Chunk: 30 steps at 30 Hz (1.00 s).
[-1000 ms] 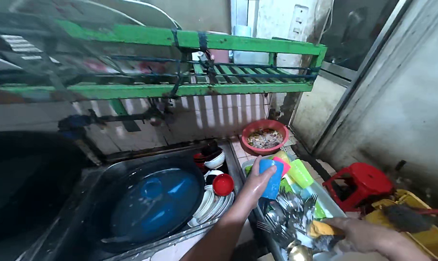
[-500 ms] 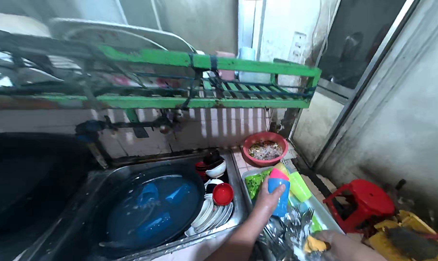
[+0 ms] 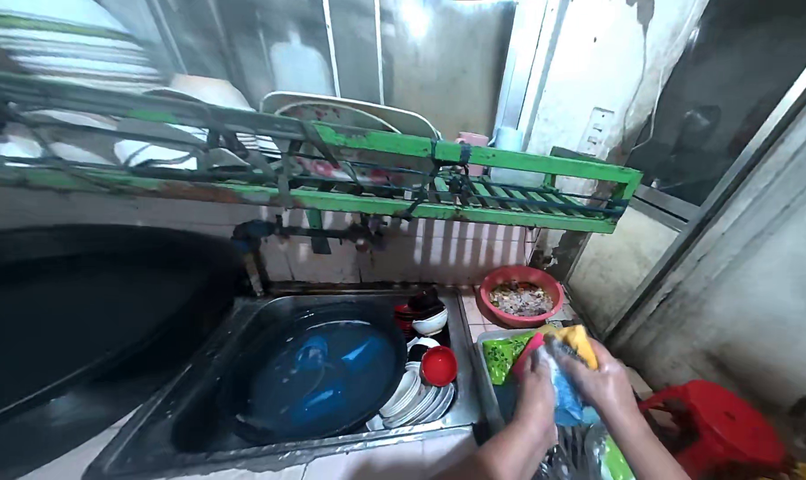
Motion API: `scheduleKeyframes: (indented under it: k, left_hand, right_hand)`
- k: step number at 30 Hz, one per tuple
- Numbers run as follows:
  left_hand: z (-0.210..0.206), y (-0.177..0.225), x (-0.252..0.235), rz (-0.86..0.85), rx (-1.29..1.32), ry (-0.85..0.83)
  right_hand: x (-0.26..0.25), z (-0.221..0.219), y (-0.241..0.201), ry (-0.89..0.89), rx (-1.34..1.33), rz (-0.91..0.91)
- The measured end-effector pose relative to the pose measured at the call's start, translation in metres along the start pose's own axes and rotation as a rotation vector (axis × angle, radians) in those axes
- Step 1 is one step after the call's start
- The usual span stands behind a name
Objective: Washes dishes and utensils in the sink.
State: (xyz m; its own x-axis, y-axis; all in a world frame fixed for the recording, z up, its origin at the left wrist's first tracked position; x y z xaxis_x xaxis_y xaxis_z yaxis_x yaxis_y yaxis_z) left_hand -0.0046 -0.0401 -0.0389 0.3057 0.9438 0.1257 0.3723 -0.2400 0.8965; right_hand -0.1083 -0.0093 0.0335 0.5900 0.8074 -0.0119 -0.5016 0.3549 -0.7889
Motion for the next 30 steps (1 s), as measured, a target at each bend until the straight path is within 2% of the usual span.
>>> scheduleKeyframes:
  k: [2, 3, 6, 7, 8, 10, 12, 13, 15, 16, 17, 18, 21, 22, 23, 24, 26, 27, 28, 30]
  left_hand:
    - [0.006, 0.000, -0.002, -0.015, -0.005, 0.015]
    - [0.010, 0.003, -0.005, -0.033, 0.000, 0.030]
    - [0.024, 0.014, -0.012, -0.094, 0.092, 0.022]
    - [0.026, 0.014, -0.012, -0.094, 0.099, 0.003]
    - [0.025, 0.014, -0.009, -0.083, 0.061, -0.028]
    - [0.019, 0.013, -0.002, -0.043, -0.042, -0.100]
    - [0.007, 0.011, 0.005, -0.028, -0.114, -0.238]
    - [0.002, 0.015, 0.008, -0.044, -0.214, -0.314]
    - [-0.006, 0.024, 0.010, -0.104, -0.615, -0.405]
    - [-0.008, 0.026, 0.009, -0.120, -0.794, -0.415]
    - [-0.009, 0.027, 0.009, -0.126, -0.835, -0.402]
    - [-0.007, 0.028, 0.009, -0.121, -0.730, -0.372]
    - [-0.007, 0.027, 0.013, 0.065, -0.017, -0.325]
    - [-0.011, 0.027, 0.014, 0.113, 0.090, -0.342]
    - [-0.013, 0.026, 0.015, 0.124, 0.078, -0.378]
    - [-0.014, 0.024, 0.014, 0.092, -0.055, -0.417]
    - [-0.018, 0.026, 0.011, -0.040, -0.508, -0.460]
    - [-0.020, 0.027, 0.011, -0.073, -0.625, -0.448]
    - [-0.020, 0.028, 0.011, -0.075, -0.613, -0.441]
    - [-0.017, 0.033, 0.013, 0.026, -0.263, -0.427]
  right_hand:
    - [-0.010, -0.004, 0.006, 0.015, -0.050, -0.131]
    - [-0.002, -0.009, 0.004, 0.022, -0.052, -0.098]
    - [0.044, -0.036, -0.002, 0.004, -0.002, 0.251]
    - [0.049, -0.041, 0.000, -0.005, -0.028, 0.284]
    - [0.044, -0.040, 0.002, -0.017, -0.082, 0.215]
    - [0.016, -0.024, 0.003, -0.008, -0.183, -0.059]
    - [-0.017, -0.005, 0.006, 0.013, -0.131, -0.220]
    - [-0.024, 0.001, 0.003, 0.007, -0.016, -0.243]
    - [-0.019, 0.002, -0.011, -0.018, 0.319, -0.187]
    - [-0.013, -0.001, -0.017, -0.013, 0.424, -0.136]
    - [-0.009, -0.003, -0.018, 0.000, 0.398, -0.099]
    - [-0.009, -0.002, -0.014, 0.009, 0.239, -0.095]
    - [-0.021, 0.007, 0.022, 0.041, -0.429, -0.159]
    - [-0.021, 0.012, 0.023, 0.060, -0.460, -0.164]
    - [-0.020, 0.017, 0.018, 0.082, -0.344, -0.169]
    - [-0.017, 0.020, 0.007, 0.088, -0.147, -0.160]
    - [-0.013, 0.014, -0.016, 0.053, 0.242, -0.071]
    - [-0.011, 0.011, -0.020, 0.043, 0.284, -0.043]
    - [-0.012, 0.012, -0.017, 0.044, 0.187, -0.044]
    - [-0.015, 0.019, 0.003, 0.061, -0.247, -0.087]
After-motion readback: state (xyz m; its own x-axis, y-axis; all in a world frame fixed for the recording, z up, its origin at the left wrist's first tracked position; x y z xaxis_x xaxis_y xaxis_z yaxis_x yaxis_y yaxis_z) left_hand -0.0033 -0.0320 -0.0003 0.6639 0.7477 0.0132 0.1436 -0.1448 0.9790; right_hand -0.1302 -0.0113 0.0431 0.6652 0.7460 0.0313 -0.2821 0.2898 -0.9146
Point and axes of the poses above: each hand's wrist, its own x-axis away from the middle knuckle, its own z-axis out of the back of the hand, y = z × x, the point moved 7 cm from there along -x, towards the middle knuckle, and after that the axes turned 10 degrees about -z, right-handed, at the moved point
